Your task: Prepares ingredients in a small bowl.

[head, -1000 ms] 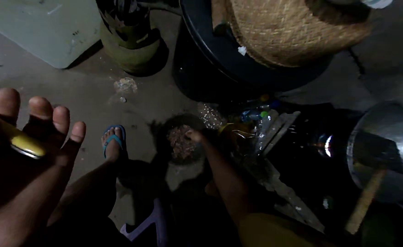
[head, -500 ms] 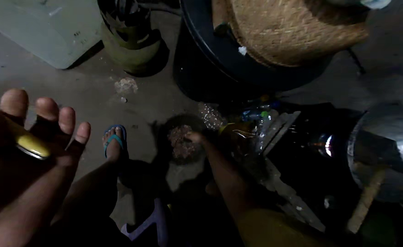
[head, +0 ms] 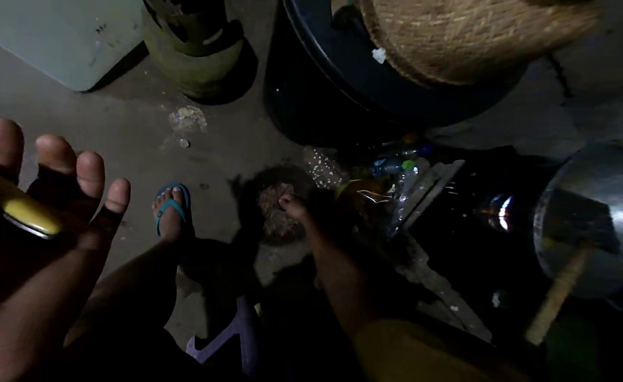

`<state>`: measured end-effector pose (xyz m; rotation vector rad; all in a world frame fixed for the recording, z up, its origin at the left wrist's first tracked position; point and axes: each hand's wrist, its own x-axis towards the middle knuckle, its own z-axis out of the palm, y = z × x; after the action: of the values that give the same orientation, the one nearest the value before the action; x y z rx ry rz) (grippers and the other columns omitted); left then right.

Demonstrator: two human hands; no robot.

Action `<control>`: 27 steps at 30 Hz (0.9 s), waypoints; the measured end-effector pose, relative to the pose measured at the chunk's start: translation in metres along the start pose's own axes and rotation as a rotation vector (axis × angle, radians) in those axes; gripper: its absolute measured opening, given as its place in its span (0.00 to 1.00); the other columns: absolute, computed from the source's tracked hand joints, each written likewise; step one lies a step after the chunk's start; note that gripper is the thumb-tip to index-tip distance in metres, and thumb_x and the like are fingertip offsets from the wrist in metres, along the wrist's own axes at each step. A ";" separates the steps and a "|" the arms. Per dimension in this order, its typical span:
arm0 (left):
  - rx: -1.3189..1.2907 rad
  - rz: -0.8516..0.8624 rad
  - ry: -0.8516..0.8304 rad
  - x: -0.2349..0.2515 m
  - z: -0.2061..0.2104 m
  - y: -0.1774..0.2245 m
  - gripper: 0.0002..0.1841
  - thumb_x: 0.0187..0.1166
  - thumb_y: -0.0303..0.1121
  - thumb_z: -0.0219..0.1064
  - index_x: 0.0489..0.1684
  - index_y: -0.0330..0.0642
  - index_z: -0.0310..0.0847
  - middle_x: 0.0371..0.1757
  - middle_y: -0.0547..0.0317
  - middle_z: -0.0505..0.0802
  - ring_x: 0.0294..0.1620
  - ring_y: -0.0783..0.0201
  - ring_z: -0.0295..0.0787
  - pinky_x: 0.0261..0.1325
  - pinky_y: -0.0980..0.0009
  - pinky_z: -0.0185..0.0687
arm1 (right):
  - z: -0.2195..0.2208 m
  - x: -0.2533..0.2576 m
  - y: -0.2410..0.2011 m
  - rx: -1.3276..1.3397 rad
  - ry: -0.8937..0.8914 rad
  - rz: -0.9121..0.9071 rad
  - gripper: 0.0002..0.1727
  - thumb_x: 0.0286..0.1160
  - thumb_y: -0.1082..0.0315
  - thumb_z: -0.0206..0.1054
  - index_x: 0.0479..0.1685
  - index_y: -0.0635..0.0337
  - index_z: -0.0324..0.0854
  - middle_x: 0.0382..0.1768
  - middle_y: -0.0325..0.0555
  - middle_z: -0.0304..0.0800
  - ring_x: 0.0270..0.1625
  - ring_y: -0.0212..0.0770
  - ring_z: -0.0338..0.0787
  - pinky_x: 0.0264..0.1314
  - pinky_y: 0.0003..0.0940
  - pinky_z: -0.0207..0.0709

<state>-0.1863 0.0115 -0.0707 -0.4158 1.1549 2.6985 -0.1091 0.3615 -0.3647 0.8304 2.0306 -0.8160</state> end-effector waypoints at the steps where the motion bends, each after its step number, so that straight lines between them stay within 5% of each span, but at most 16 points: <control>1: 0.001 0.011 0.014 0.000 0.000 0.002 0.23 0.96 0.41 0.37 0.66 0.43 0.80 0.55 0.52 0.93 0.58 0.54 0.93 0.63 0.57 0.90 | -0.013 0.002 0.007 0.086 0.003 -0.019 0.26 0.95 0.55 0.53 0.81 0.62 0.74 0.78 0.63 0.78 0.82 0.60 0.76 0.85 0.60 0.65; 5: -0.021 0.041 0.011 -0.002 -0.001 0.004 0.24 0.97 0.40 0.35 0.64 0.41 0.79 0.52 0.50 0.94 0.54 0.54 0.95 0.58 0.58 0.93 | 0.016 -0.026 0.030 0.182 0.159 0.058 0.26 0.95 0.56 0.50 0.79 0.64 0.73 0.72 0.64 0.83 0.73 0.57 0.84 0.77 0.54 0.75; 8: 0.026 0.075 0.003 -0.003 0.000 -0.001 0.21 0.97 0.38 0.37 0.71 0.43 0.74 0.57 0.50 0.92 0.57 0.53 0.93 0.59 0.58 0.93 | 0.066 -0.045 0.009 -0.203 0.136 0.136 0.30 0.96 0.49 0.43 0.92 0.47 0.59 0.70 0.58 0.87 0.70 0.58 0.88 0.71 0.58 0.80; 11: -0.041 0.004 0.006 -0.003 0.002 -0.003 0.24 0.97 0.41 0.35 0.70 0.42 0.75 0.57 0.49 0.92 0.58 0.52 0.93 0.60 0.55 0.92 | 0.044 -0.034 -0.024 -0.336 0.016 0.120 0.30 0.95 0.51 0.44 0.93 0.45 0.58 0.73 0.59 0.84 0.75 0.61 0.84 0.74 0.64 0.74; 14: -0.049 -0.016 0.056 -0.004 0.011 0.003 0.22 0.96 0.41 0.37 0.62 0.43 0.79 0.53 0.50 0.94 0.56 0.52 0.94 0.60 0.54 0.92 | 0.017 -0.016 0.001 -0.053 0.010 0.007 0.27 0.95 0.53 0.52 0.85 0.54 0.70 0.75 0.62 0.82 0.77 0.61 0.81 0.80 0.60 0.72; 17: 0.012 0.067 0.033 -0.004 0.003 0.006 0.21 0.96 0.39 0.39 0.68 0.44 0.78 0.58 0.51 0.93 0.59 0.53 0.93 0.61 0.56 0.92 | 0.018 -0.028 0.029 -0.010 -0.018 -0.095 0.26 0.95 0.57 0.51 0.85 0.59 0.70 0.82 0.58 0.74 0.83 0.53 0.76 0.86 0.51 0.68; 20: 0.233 0.235 0.096 0.008 -0.001 -0.011 0.19 0.92 0.26 0.32 0.63 0.41 0.72 0.51 0.59 0.91 0.48 0.64 0.93 0.49 0.72 0.91 | 0.046 -0.050 0.041 -0.238 0.087 0.021 0.27 0.95 0.51 0.48 0.89 0.45 0.66 0.75 0.53 0.84 0.76 0.53 0.85 0.80 0.53 0.75; 22: 0.126 0.173 0.020 0.003 0.001 -0.009 0.20 0.96 0.31 0.35 0.70 0.39 0.73 0.56 0.54 0.92 0.54 0.58 0.94 0.56 0.64 0.94 | 0.048 -0.049 0.018 -0.378 0.083 0.104 0.28 0.95 0.48 0.45 0.91 0.41 0.62 0.71 0.54 0.87 0.72 0.57 0.87 0.75 0.58 0.77; 24: 0.005 0.041 0.018 -0.003 0.005 -0.003 0.22 0.97 0.39 0.36 0.71 0.43 0.74 0.57 0.50 0.93 0.57 0.54 0.94 0.60 0.58 0.93 | 0.033 -0.038 -0.007 -0.302 -0.003 0.111 0.27 0.95 0.50 0.49 0.88 0.48 0.67 0.73 0.59 0.84 0.76 0.61 0.83 0.77 0.63 0.72; 27: 0.009 0.006 0.047 -0.002 0.012 -0.001 0.21 0.97 0.41 0.37 0.68 0.44 0.75 0.54 0.52 0.93 0.56 0.55 0.94 0.59 0.57 0.93 | -0.004 0.003 0.025 0.002 -0.051 -0.028 0.25 0.94 0.57 0.53 0.80 0.63 0.75 0.76 0.67 0.79 0.80 0.63 0.77 0.83 0.62 0.67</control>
<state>-0.1858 0.0207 -0.0629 -0.4774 1.1818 2.7013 -0.0927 0.3801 -0.3719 0.7766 2.0003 -0.8469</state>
